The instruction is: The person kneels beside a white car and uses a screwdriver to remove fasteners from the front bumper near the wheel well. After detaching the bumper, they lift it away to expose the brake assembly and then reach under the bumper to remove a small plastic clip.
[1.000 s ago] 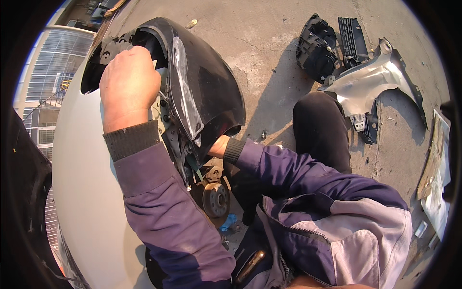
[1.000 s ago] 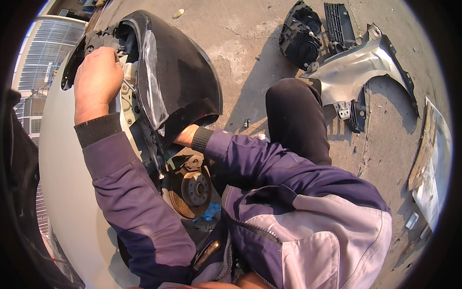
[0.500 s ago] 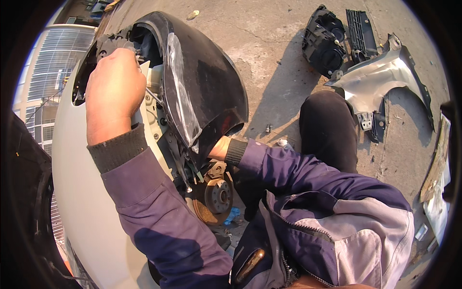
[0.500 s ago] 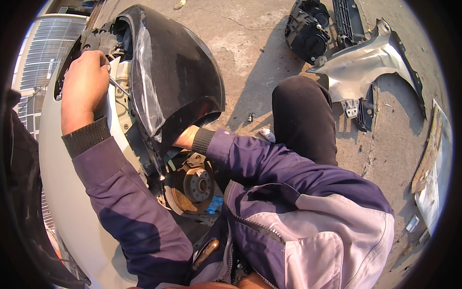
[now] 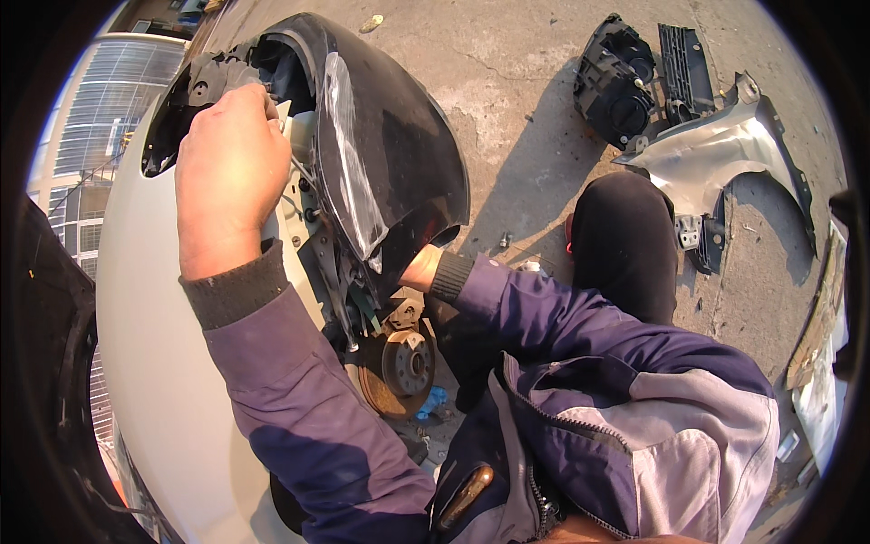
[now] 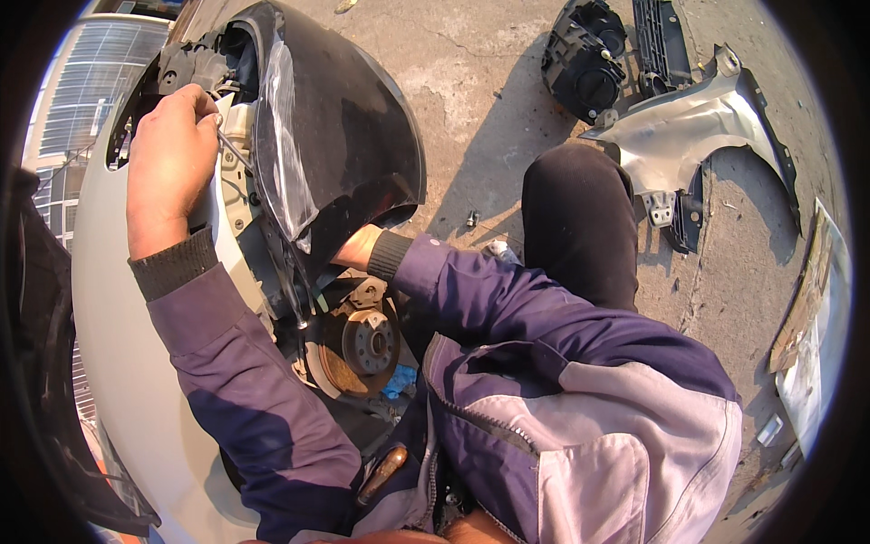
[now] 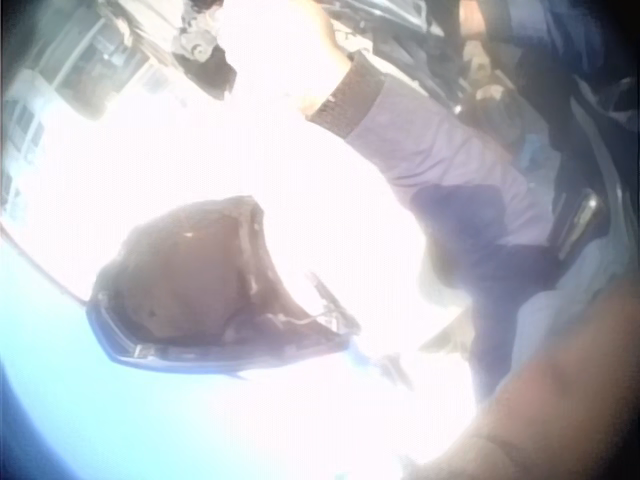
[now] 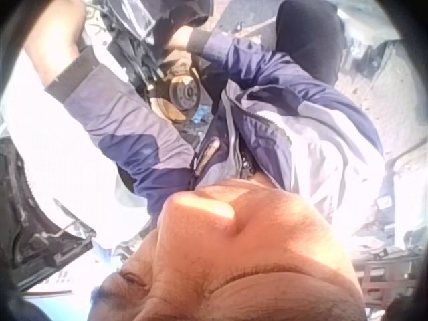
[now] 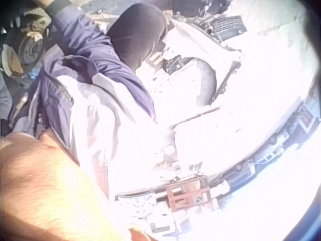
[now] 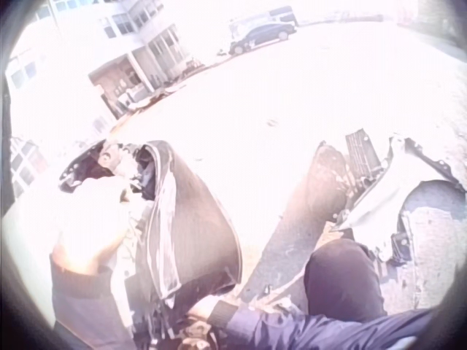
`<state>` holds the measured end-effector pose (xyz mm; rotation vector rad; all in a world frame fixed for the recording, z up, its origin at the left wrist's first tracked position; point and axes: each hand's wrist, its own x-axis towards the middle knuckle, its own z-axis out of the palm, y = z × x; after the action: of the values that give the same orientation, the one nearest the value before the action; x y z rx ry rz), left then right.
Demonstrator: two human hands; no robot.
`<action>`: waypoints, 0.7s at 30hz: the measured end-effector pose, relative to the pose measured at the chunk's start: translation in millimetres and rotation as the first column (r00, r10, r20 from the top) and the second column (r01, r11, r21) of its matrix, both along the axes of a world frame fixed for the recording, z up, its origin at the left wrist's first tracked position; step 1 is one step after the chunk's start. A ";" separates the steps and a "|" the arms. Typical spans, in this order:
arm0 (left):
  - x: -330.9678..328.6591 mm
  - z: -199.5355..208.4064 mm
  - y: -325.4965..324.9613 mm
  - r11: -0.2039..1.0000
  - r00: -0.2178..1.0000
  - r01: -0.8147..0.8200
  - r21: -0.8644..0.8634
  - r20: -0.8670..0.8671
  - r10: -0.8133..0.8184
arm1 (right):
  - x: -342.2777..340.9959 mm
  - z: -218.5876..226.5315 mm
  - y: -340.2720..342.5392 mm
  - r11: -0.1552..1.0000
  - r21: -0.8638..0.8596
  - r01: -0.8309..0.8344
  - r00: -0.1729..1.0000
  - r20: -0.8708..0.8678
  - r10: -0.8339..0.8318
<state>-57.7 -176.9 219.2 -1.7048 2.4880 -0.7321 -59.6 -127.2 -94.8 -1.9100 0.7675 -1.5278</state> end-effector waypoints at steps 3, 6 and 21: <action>0.3 -1.0 -2.0 1.000 1.000 -0.003 0.010 -0.011 0.003 | -0.4 0.4 1.3 1.000 0.022 -0.020 0.999 0.028 0.020; -6.3 -3.7 -3.0 0.997 0.996 -0.076 0.022 -0.036 0.077 | -0.5 0.8 2.8 0.998 0.042 -0.042 0.998 0.051 0.040; 30.4 -103.1 184.9 0.951 0.841 -0.124 -0.282 -0.539 -0.050 | 3.2 -2.5 4.3 0.967 0.159 -0.197 0.960 0.230 0.158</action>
<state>-27.3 8.0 116.1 -2.3535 2.7903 -0.7479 -56.4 -122.9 -97.3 -1.6040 0.5978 -1.4702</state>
